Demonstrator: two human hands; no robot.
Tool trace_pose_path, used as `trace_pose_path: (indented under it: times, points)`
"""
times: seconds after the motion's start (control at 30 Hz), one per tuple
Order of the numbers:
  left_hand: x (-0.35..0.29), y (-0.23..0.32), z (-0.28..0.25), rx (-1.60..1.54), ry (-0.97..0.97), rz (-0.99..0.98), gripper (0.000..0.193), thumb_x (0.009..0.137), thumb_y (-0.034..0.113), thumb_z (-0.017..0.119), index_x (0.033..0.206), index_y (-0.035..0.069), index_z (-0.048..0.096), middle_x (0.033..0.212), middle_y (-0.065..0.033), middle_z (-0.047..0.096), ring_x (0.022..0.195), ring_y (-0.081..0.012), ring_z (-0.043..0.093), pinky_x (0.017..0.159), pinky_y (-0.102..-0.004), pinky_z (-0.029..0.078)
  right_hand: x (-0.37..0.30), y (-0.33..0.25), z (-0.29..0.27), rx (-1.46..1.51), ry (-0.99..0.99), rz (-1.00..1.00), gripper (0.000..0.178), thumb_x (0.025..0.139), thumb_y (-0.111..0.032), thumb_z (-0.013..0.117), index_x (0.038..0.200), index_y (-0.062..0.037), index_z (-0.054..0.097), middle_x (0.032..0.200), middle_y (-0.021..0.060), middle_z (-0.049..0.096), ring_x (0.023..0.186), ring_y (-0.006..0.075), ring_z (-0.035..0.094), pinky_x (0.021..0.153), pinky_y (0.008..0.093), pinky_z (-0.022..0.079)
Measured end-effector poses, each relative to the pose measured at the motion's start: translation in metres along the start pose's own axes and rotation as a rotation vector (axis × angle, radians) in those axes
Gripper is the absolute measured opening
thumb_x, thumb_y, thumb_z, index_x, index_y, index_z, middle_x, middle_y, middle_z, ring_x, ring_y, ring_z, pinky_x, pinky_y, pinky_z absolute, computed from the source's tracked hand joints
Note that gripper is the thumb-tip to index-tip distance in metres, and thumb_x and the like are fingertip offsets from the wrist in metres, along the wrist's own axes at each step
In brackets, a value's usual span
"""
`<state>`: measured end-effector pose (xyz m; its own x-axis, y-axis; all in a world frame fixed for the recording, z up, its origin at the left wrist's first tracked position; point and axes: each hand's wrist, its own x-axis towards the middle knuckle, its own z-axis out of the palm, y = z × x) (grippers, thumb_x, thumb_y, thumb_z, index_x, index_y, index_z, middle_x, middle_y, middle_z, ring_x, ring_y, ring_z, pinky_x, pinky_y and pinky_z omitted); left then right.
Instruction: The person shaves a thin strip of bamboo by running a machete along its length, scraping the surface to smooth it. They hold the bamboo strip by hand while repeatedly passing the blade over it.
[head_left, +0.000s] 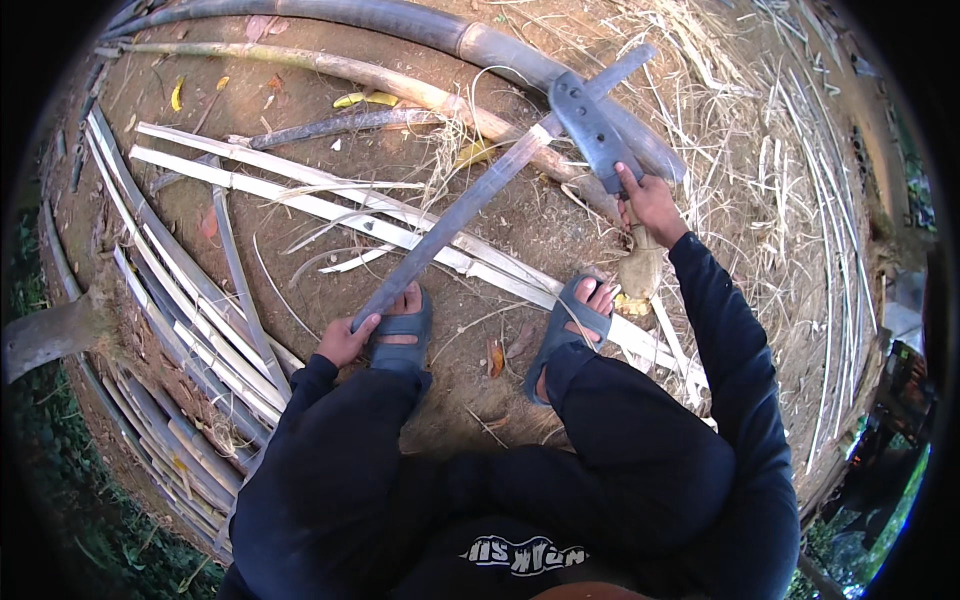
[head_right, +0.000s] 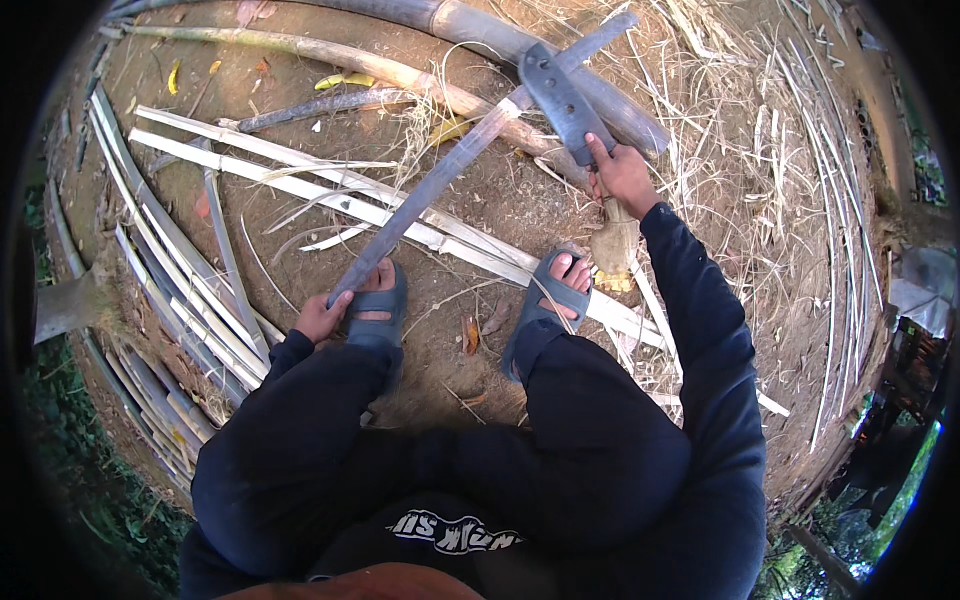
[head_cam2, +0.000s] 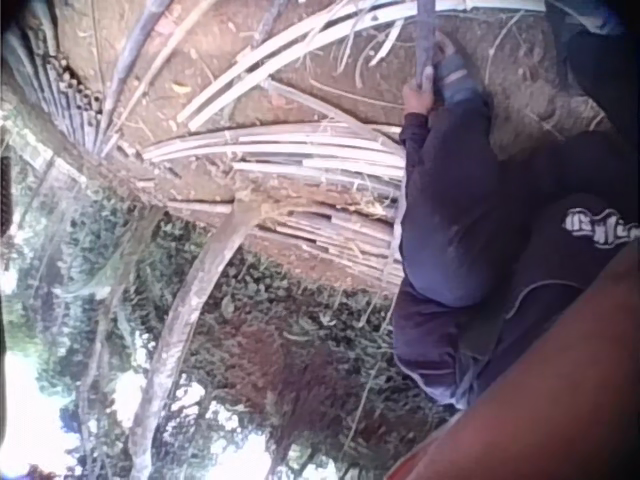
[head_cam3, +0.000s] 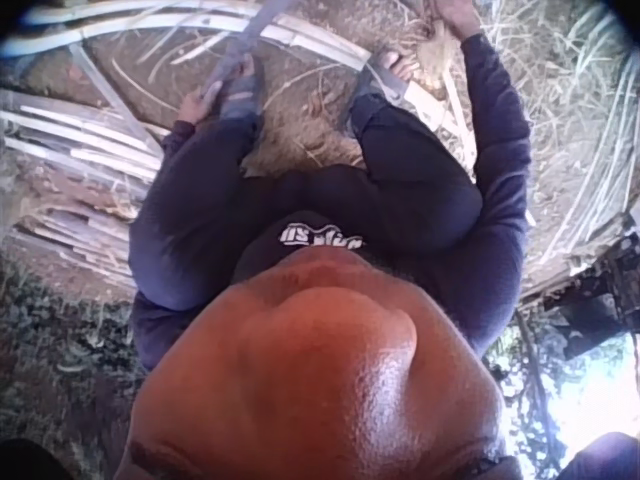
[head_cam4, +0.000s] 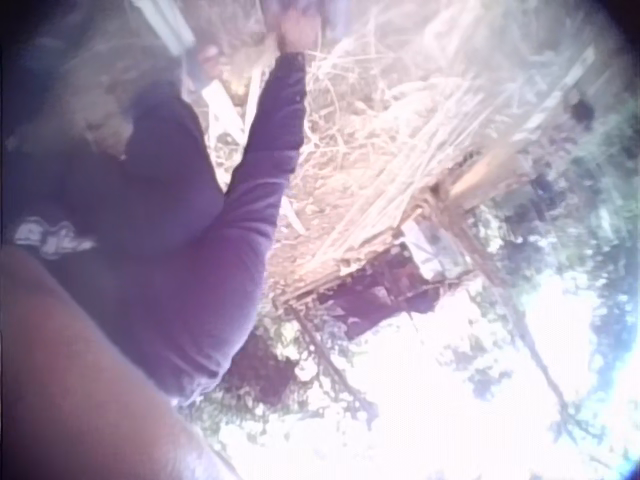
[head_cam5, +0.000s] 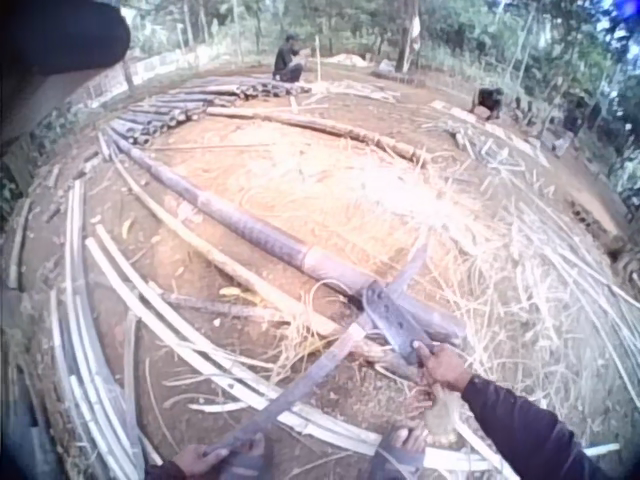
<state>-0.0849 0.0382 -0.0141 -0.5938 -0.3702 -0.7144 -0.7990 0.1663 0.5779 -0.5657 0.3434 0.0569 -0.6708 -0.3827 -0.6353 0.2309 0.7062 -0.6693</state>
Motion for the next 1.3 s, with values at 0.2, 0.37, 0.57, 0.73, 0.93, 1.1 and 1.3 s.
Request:
trace_pose_path:
  times: [0.2, 0.37, 0.57, 0.73, 0.93, 1.1, 1.3]
  points:
    - [0.001, 0.016, -0.028, -0.361, -0.433, -0.274, 0.064, 0.093, 0.068, 0.049, 0.066, 0.01, 0.046, 0.047, 0.0011, 0.038, 0.037, -0.0092, 0.036, 0.036, -0.0261, 0.029, -0.026, 0.005, 0.029, -0.391, -0.074, -0.083, 0.06, 0.098, -0.054, 0.051, 0.081, 0.0011, 0.067, 0.06, 0.0069, 0.063, 0.048, 0.0158, 0.063, 0.048, 0.0306, 0.052]
    - [0.001, 0.021, -0.036, -0.343, -0.457, -0.303, 0.068, 0.092, 0.072, 0.044, 0.067, 0.009, 0.046, 0.044, 0.0011, 0.035, 0.033, -0.0087, 0.032, 0.033, -0.0258, 0.025, -0.015, 0.006, 0.024, -0.001, 0.053, -0.064, 0.058, 0.098, -0.051, 0.053, 0.08, 0.0028, 0.065, 0.06, 0.0088, 0.064, 0.048, 0.0157, 0.064, 0.048, 0.0322, 0.052]
    - [-0.001, 0.019, -0.037, -0.356, -0.522, -0.297, 0.069, 0.092, 0.073, 0.042, 0.067, 0.009, 0.048, 0.043, 0.0007, 0.037, 0.031, -0.0079, 0.032, 0.032, -0.025, 0.026, -0.02, 0.018, 0.029, -0.284, 0.099, -0.107, 0.064, 0.098, -0.054, 0.051, 0.071, 0.0014, 0.067, 0.055, 0.0073, 0.063, 0.047, 0.0164, 0.064, 0.051, 0.03, 0.053]
    - [0.002, 0.014, -0.038, -0.382, -0.54, -0.309, 0.069, 0.092, 0.073, 0.043, 0.067, 0.009, 0.048, 0.043, 0.0006, 0.038, 0.032, -0.0075, 0.033, 0.032, -0.0244, 0.026, -0.011, 0.009, 0.009, -0.087, 0.068, -0.062, 0.06, 0.099, -0.051, 0.052, 0.076, 0.0032, 0.064, 0.056, 0.0073, 0.061, 0.045, 0.0161, 0.061, 0.045, 0.0306, 0.05]
    - [-0.003, 0.015, -0.036, -0.361, -0.528, -0.308, 0.069, 0.093, 0.073, 0.041, 0.068, 0.009, 0.048, 0.044, 0.0013, 0.037, 0.032, -0.0072, 0.032, 0.033, -0.0239, 0.025, -0.029, 0.001, 0.012, -0.229, 0.011, -0.095, 0.059, 0.099, -0.05, 0.053, 0.076, 0.0032, 0.063, 0.057, 0.0073, 0.06, 0.046, 0.0157, 0.059, 0.045, 0.03, 0.049]
    - [0.003, 0.015, -0.034, -0.365, -0.536, -0.311, 0.067, 0.095, 0.071, 0.039, 0.069, 0.01, 0.048, 0.044, 0.0015, 0.036, 0.033, -0.0068, 0.031, 0.033, -0.0236, 0.025, -0.017, 0.009, 0.006, -0.09, 0.046, -0.044, 0.063, 0.099, -0.053, 0.05, 0.072, 0.0016, 0.065, 0.056, 0.0074, 0.063, 0.048, 0.0167, 0.064, 0.049, 0.0319, 0.053]
    - [-0.003, 0.011, -0.035, -0.349, -0.499, -0.314, 0.067, 0.094, 0.071, 0.04, 0.069, 0.01, 0.048, 0.044, 0.0019, 0.036, 0.033, -0.0066, 0.031, 0.033, -0.0237, 0.024, -0.039, -0.008, 0.033, -0.328, -0.068, -0.097, 0.061, 0.098, -0.052, 0.052, 0.071, 0.0011, 0.065, 0.056, 0.0069, 0.063, 0.048, 0.0163, 0.064, 0.048, 0.0321, 0.053]
